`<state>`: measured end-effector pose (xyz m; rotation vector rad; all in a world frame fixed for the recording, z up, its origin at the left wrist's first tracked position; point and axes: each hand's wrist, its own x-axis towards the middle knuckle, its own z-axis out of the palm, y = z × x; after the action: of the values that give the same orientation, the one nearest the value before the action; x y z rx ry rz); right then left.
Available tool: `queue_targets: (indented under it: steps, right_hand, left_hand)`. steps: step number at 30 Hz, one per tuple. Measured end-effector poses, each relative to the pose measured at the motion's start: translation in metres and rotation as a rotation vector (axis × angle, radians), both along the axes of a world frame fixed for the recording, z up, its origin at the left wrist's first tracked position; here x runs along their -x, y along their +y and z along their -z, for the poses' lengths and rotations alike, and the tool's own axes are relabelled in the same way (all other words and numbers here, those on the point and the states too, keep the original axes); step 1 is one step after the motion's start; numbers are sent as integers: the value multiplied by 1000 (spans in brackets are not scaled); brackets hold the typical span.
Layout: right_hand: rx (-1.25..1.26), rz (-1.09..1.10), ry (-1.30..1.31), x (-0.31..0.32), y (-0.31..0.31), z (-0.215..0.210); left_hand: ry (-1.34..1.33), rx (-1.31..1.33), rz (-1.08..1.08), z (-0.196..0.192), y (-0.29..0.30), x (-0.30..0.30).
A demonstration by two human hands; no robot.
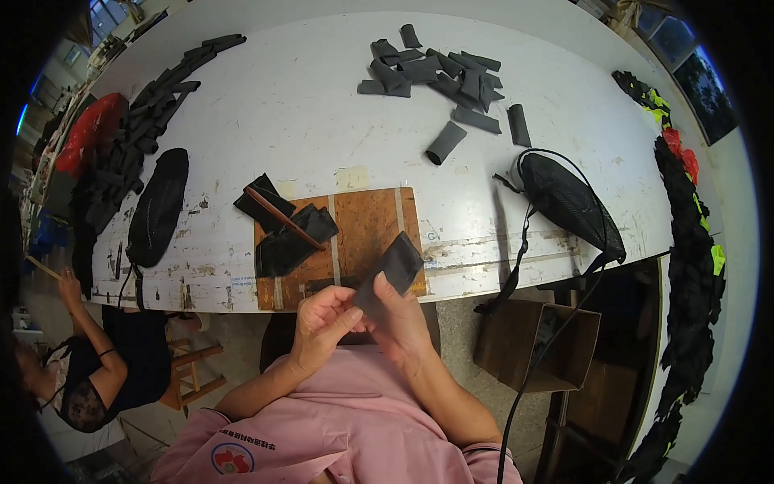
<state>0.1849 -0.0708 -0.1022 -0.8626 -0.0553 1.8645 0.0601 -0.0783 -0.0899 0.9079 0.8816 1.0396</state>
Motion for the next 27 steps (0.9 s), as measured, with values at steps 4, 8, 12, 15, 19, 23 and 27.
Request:
queue_targets:
  steps: [4,8,12,15,19,23,27]
  right_hand:
    - [-39,18,-29,-1,0,-1]
    - [-90,116,-188,9,-5,0]
    - [-188,-17,-267,19,4,0]
    - [-623,-310,-1299,-3,12,20]
    - [-735,-129,-1659,-14,1,-7]
    - [-1032,-17,-1256,-4,4,-18]
    - [-1120,-60,-1340,-1,4,-10]
  left_hand:
    - [36,4,0,-3,1,-2]
    - [143,-40,-80,14,-4,0]
    - [168,-111,-195,19,0,11]
    - [306,-228,-286,10,7,15]
    - [390,-247,-214,7,14,12]
    - [366,-263,-151,1,6,7]
    - [471,-219,-163,5,1,10]
